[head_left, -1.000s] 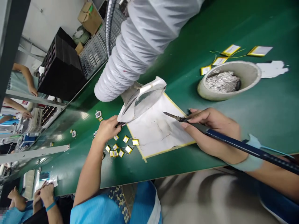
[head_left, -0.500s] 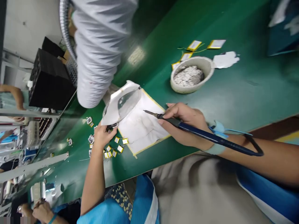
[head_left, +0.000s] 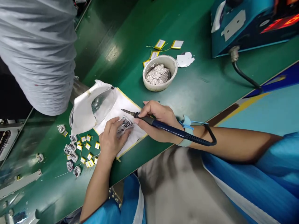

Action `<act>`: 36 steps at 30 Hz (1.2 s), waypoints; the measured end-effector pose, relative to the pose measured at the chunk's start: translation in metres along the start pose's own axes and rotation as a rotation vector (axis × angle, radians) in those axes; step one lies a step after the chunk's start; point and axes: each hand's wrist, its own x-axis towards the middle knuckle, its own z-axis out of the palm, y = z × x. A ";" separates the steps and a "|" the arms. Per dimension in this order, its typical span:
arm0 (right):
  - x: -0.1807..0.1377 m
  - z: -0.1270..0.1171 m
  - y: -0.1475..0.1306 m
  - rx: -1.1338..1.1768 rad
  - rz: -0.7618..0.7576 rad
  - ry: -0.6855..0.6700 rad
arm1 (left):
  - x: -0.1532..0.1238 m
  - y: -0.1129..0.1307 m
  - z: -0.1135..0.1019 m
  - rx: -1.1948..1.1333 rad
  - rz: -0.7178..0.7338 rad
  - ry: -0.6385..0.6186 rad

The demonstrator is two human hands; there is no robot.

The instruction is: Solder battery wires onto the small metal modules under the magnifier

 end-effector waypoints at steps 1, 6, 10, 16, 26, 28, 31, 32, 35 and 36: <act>0.000 0.000 0.000 0.010 -0.002 -0.008 | -0.004 0.001 -0.004 -0.024 0.009 -0.009; 0.001 -0.001 -0.006 0.052 0.045 -0.056 | -0.026 0.009 -0.024 -0.142 0.041 -0.189; 0.000 0.000 -0.009 0.077 0.079 -0.103 | -0.028 0.003 -0.015 -0.123 -0.011 0.027; -0.001 0.004 -0.006 0.025 -0.031 -0.166 | -0.029 -0.021 0.008 0.017 0.038 0.216; -0.001 0.008 -0.001 -0.021 -0.073 -0.175 | -0.024 -0.023 0.011 0.055 0.069 0.213; -0.001 0.008 -0.002 -0.030 -0.075 -0.182 | -0.024 -0.024 0.012 0.058 0.071 0.214; -0.002 0.009 -0.002 -0.038 -0.072 -0.184 | -0.025 -0.024 0.013 0.075 0.066 0.217; -0.002 0.009 -0.002 -0.040 -0.070 -0.185 | -0.025 -0.023 0.013 0.078 0.062 0.213; -0.003 0.009 -0.002 -0.041 -0.072 -0.189 | -0.026 -0.023 0.012 0.075 0.047 0.197; -0.003 0.009 -0.002 -0.039 -0.075 -0.193 | -0.027 -0.023 0.011 0.072 0.045 0.193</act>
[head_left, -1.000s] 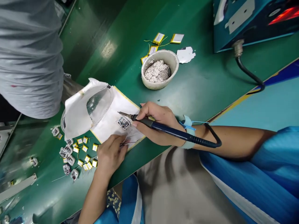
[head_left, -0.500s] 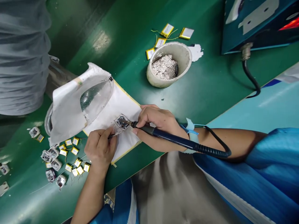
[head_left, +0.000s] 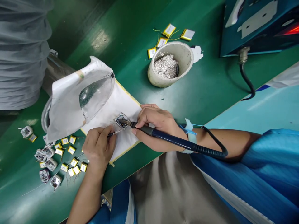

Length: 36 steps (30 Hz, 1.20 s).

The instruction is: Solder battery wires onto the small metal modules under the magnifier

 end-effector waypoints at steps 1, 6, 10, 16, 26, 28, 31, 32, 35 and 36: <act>0.000 0.000 0.000 0.001 -0.003 -0.001 | 0.000 0.000 0.000 -0.002 -0.002 0.000; 0.000 0.000 0.001 -0.006 -0.002 0.005 | -0.001 0.003 -0.006 -0.017 0.009 0.027; -0.002 -0.001 -0.002 0.009 0.035 -0.001 | -0.005 0.025 -0.020 -0.089 0.025 -0.110; -0.008 -0.002 -0.002 0.001 0.072 0.108 | -0.025 0.018 -0.061 -0.032 -0.183 -0.164; -0.005 -0.004 0.001 0.008 -0.013 0.122 | -0.055 -0.047 -0.098 -0.127 -0.948 -0.337; -0.004 -0.004 0.000 0.025 -0.001 0.119 | -0.054 -0.046 -0.095 -0.177 -0.987 -0.364; -0.004 -0.005 -0.002 0.036 0.050 0.097 | -0.050 -0.043 -0.096 -0.187 -1.005 -0.392; -0.004 -0.006 -0.003 0.039 0.070 0.090 | -0.048 -0.041 -0.098 -0.189 -1.007 -0.403; -0.003 -0.007 -0.004 0.067 0.055 0.097 | -0.037 -0.034 -0.100 -0.197 -0.973 -0.425; -0.002 -0.007 -0.003 0.075 0.033 0.103 | -0.032 -0.030 -0.098 -0.208 -0.951 -0.405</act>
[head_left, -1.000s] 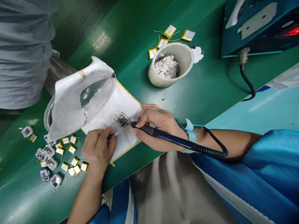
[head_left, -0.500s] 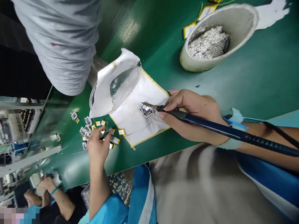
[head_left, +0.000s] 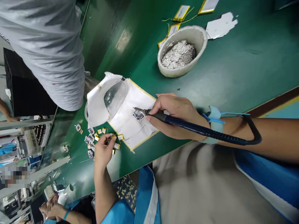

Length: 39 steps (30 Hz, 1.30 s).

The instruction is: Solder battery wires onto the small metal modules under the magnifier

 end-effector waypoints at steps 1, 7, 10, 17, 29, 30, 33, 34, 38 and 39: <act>0.000 0.000 0.001 0.007 -0.023 0.007 | 0.001 0.006 0.004 -0.029 0.032 0.024; 0.002 0.001 0.005 -0.032 -0.066 0.017 | 0.022 0.044 0.050 -0.268 0.190 0.040; 0.003 0.000 0.005 -0.037 -0.078 0.029 | 0.031 0.053 0.061 -0.162 0.249 -0.039; 0.006 0.000 0.002 -0.003 -0.041 0.006 | 0.036 0.062 0.056 -0.046 0.712 0.236; 0.005 -0.001 0.001 -0.003 0.027 -0.068 | 0.034 0.050 0.101 -0.268 0.753 0.355; 0.005 -0.001 0.001 -0.001 0.024 -0.074 | 0.034 0.051 0.102 -0.286 0.751 0.335; 0.005 -0.002 0.002 0.000 0.023 -0.083 | 0.036 0.053 0.106 -0.334 0.762 0.325; 0.004 -0.002 0.002 -0.002 0.022 -0.084 | 0.037 0.054 0.107 -0.348 0.773 0.332; 0.004 -0.001 0.002 -0.010 0.010 -0.080 | 0.041 0.055 0.108 -0.333 0.779 0.345; 0.004 -0.001 0.002 -0.010 0.007 -0.074 | 0.042 0.055 0.108 -0.316 0.769 0.358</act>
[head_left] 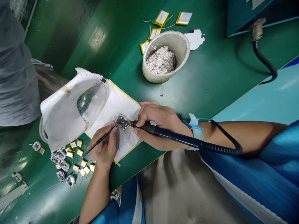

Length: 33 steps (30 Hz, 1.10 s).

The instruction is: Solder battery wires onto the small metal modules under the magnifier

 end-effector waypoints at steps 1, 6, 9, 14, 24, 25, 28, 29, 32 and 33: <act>0.000 0.001 0.000 0.000 -0.004 0.005 | 0.000 0.000 0.000 0.019 -0.008 0.009; -0.001 0.002 0.002 -0.011 -0.006 -0.014 | 0.000 -0.002 0.001 0.059 -0.054 0.047; -0.002 0.002 0.002 -0.027 -0.012 -0.027 | 0.000 -0.002 0.001 0.083 -0.072 0.036; -0.002 0.003 0.001 -0.045 -0.013 -0.038 | -0.001 -0.002 0.001 0.103 -0.120 0.005; -0.001 0.004 0.001 -0.036 0.003 -0.019 | 0.000 -0.003 0.001 0.097 -0.120 0.003; -0.001 0.004 0.001 -0.028 0.006 -0.006 | 0.000 -0.004 0.001 0.092 -0.121 0.008; -0.001 0.004 0.001 -0.018 -0.004 0.010 | -0.003 -0.005 0.000 0.027 -0.105 0.059; -0.002 0.004 0.002 -0.018 -0.004 0.011 | -0.004 -0.006 0.000 0.006 -0.100 0.083; -0.002 0.004 0.002 -0.017 -0.001 0.008 | -0.005 -0.006 0.001 0.000 -0.118 0.116; -0.002 0.004 0.002 -0.015 -0.001 0.008 | -0.005 -0.005 0.001 0.010 -0.128 0.115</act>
